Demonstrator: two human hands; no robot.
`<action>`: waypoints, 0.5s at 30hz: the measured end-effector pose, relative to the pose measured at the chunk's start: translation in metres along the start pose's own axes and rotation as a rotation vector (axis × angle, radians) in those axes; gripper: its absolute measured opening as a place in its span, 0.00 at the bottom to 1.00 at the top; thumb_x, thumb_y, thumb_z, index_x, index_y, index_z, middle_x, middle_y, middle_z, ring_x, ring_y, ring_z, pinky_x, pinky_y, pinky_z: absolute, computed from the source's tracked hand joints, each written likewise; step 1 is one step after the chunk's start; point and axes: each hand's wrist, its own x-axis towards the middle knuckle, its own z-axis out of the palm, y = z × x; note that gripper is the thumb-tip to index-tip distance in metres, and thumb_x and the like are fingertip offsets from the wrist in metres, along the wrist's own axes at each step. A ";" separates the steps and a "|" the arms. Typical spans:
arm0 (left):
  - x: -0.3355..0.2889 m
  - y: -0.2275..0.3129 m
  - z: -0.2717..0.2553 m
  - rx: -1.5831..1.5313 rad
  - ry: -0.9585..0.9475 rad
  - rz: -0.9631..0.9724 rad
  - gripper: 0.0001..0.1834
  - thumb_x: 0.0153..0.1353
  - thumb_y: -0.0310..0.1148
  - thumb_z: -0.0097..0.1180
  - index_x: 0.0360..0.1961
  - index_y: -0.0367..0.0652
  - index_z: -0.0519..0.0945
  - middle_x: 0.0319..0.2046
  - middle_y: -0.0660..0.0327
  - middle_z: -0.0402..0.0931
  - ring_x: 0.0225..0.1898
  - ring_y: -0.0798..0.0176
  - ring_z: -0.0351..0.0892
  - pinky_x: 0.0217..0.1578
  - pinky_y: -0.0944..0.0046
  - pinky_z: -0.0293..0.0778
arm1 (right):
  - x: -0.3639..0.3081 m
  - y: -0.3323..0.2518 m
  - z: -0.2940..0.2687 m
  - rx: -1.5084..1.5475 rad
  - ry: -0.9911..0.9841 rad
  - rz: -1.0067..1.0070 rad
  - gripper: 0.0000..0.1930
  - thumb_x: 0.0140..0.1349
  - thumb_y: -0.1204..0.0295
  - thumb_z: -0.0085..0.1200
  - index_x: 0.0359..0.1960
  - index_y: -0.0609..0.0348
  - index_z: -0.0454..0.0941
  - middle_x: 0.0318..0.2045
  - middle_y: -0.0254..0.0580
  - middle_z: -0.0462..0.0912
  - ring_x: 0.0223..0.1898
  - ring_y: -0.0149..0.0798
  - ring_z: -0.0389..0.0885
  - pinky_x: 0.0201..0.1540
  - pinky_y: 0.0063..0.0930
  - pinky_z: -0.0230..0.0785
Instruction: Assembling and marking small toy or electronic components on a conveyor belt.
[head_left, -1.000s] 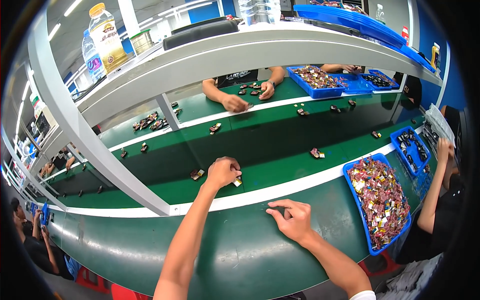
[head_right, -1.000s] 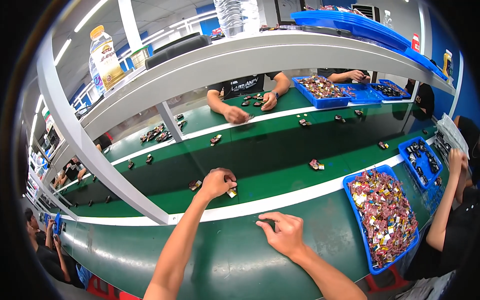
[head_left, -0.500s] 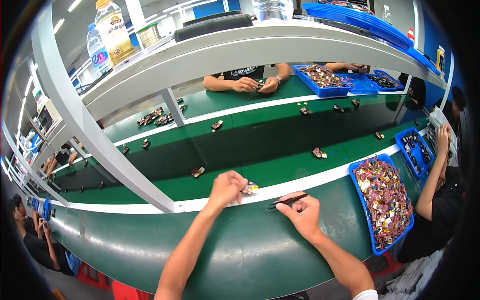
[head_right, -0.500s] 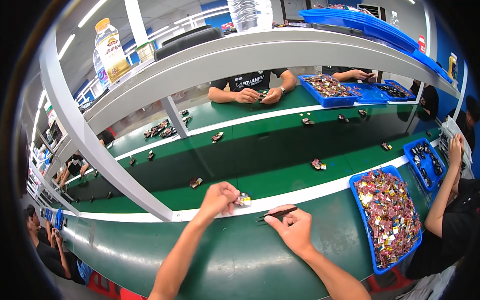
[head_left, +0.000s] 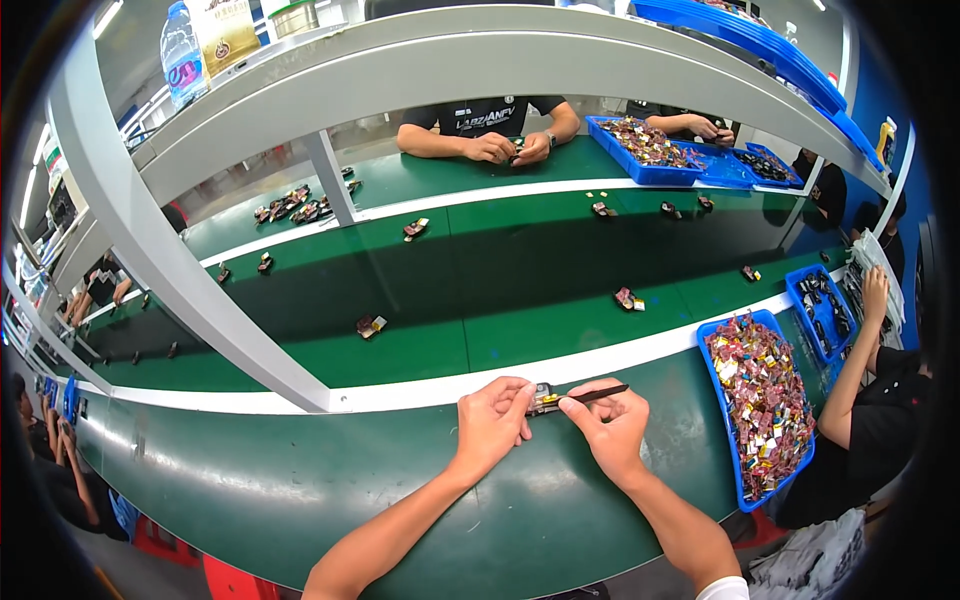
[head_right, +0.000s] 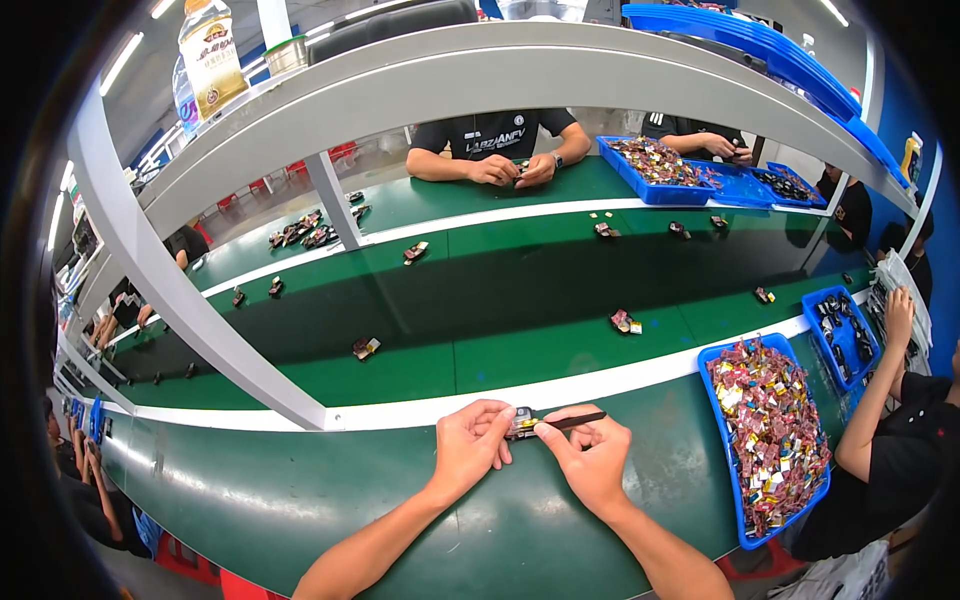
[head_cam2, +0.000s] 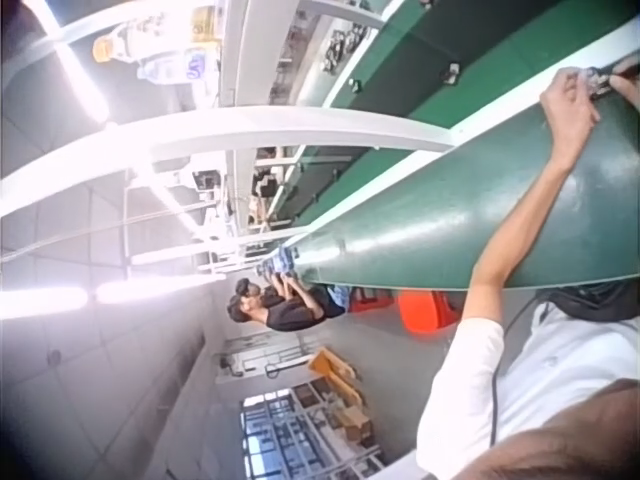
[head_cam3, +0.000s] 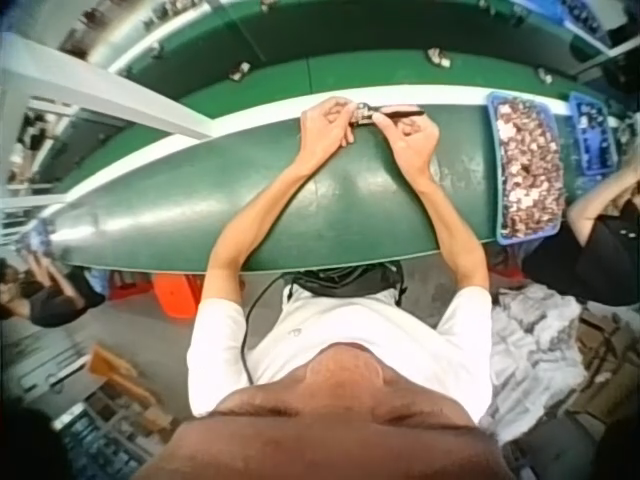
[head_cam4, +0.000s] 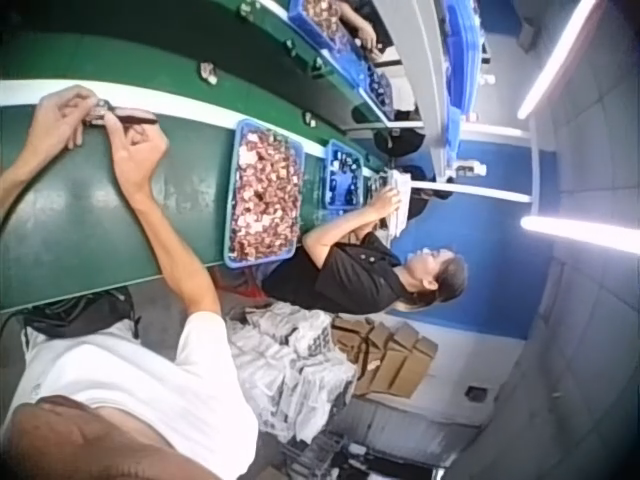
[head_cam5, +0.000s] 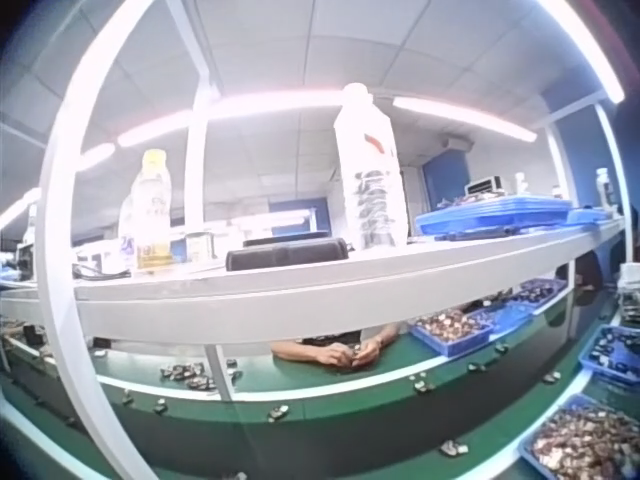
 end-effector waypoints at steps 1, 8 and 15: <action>-0.001 -0.001 -0.001 -0.002 0.003 -0.003 0.12 0.68 0.31 0.59 0.42 0.31 0.83 0.23 0.60 0.82 0.17 0.72 0.78 0.14 0.73 0.68 | -0.001 -0.001 0.001 -0.001 -0.004 0.003 0.06 0.57 0.83 0.67 0.34 0.65 0.82 0.22 0.27 0.79 0.18 0.13 0.64 0.19 0.12 0.52; 0.001 -0.005 0.001 -0.046 0.036 0.001 0.12 0.68 0.31 0.59 0.43 0.30 0.82 0.24 0.59 0.83 0.17 0.72 0.79 0.15 0.73 0.70 | -0.002 0.003 0.003 -0.085 0.016 -0.022 0.06 0.56 0.80 0.69 0.33 0.66 0.83 0.22 0.28 0.80 0.16 0.14 0.63 0.18 0.13 0.51; 0.000 -0.003 0.001 -0.053 0.037 0.013 0.12 0.68 0.30 0.58 0.43 0.30 0.82 0.24 0.59 0.82 0.18 0.71 0.79 0.16 0.73 0.71 | -0.002 0.004 0.004 -0.134 0.052 -0.056 0.06 0.56 0.79 0.69 0.33 0.66 0.84 0.20 0.28 0.80 0.15 0.14 0.62 0.17 0.13 0.49</action>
